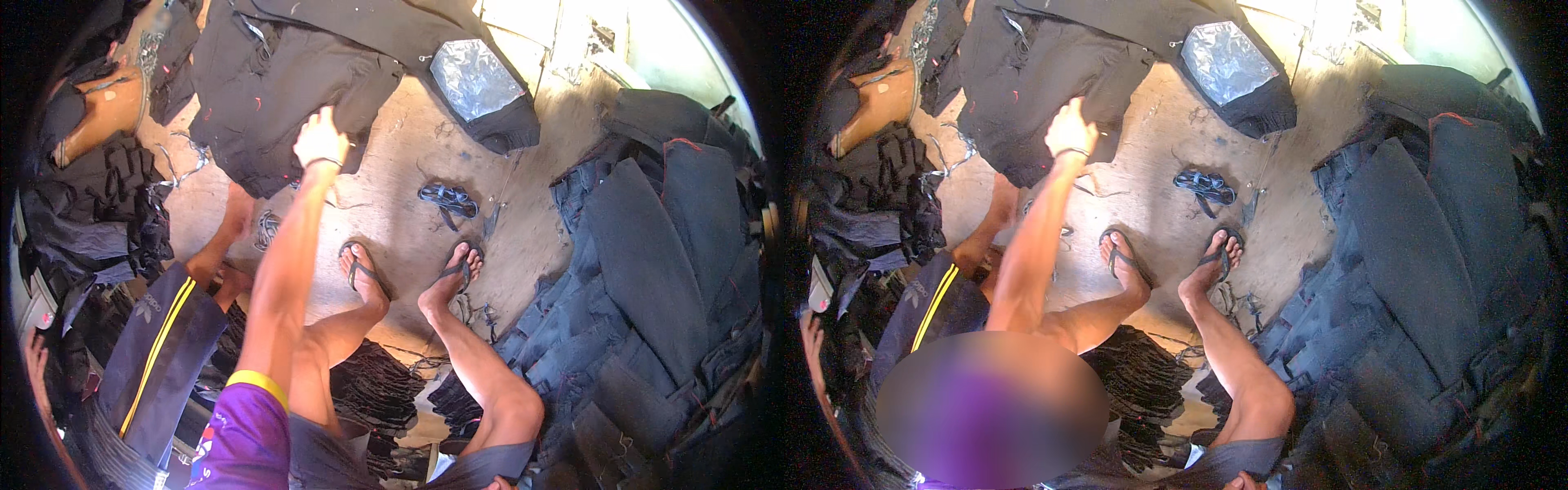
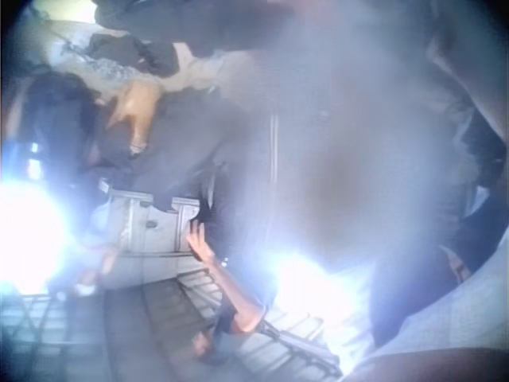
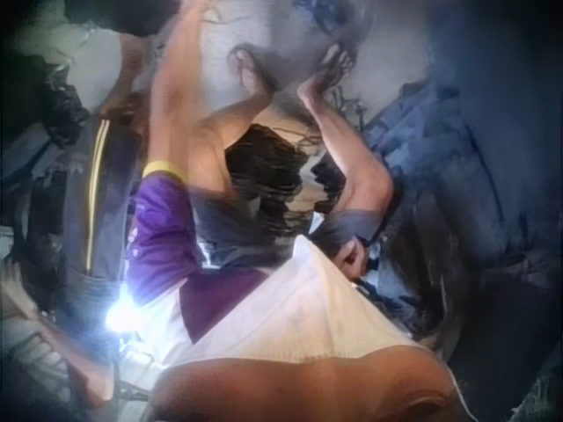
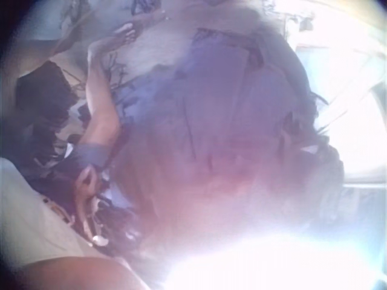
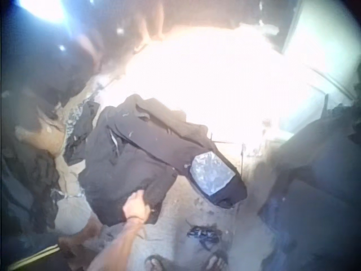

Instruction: The person repeatedly picks up black bags from a pile on the floor, folds them by hand, and places them back down. The task involves handling the bags one at a time in a repetitive manner.

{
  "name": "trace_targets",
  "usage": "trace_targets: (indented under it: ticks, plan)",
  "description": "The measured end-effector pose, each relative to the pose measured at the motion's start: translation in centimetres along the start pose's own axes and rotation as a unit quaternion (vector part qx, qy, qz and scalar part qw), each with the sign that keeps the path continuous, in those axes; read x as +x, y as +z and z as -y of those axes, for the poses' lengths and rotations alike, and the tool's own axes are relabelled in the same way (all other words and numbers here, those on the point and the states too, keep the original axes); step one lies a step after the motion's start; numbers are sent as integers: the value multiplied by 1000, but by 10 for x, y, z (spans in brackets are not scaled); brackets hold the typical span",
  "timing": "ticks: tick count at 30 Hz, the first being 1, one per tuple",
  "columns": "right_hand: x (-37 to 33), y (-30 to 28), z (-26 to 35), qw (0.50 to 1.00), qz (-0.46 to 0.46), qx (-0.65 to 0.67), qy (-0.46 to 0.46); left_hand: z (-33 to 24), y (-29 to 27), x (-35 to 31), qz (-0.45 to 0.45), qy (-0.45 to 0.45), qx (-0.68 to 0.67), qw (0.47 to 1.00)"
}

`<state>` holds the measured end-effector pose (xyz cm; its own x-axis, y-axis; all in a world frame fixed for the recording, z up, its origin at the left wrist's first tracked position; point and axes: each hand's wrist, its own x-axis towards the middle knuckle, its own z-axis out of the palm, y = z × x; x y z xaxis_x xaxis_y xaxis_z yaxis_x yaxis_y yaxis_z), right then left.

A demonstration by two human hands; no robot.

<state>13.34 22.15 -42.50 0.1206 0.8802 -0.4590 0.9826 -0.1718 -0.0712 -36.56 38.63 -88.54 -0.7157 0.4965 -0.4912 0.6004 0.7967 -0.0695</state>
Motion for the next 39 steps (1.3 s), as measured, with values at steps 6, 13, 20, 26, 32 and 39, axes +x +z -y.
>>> trace_targets:
  ticks: [6, 13, 20, 26, 32, 39]
  plan:
    - [-14, -12, 5, 994, 32, 63, 83, 63, -87, 39, 10, 14, -46, 999]
    - [-31, -37, 28, 982, 87, 132, 101, 147, -148, 3, 25, 76, -113, 990]
    - [-58, -31, 64, 964, 156, 201, 79, 189, -233, -165, 12, 156, -267, 951]
    - [-55, 2, 137, 934, 196, 143, -260, 193, -301, -348, 198, 134, -525, 817]
    - [-116, -19, 159, 856, 193, 179, -444, 186, -348, -498, 218, -118, -703, 666]
    - [-203, -130, 59, 896, 85, 205, -384, 142, -404, -637, 216, -73, -776, 587]
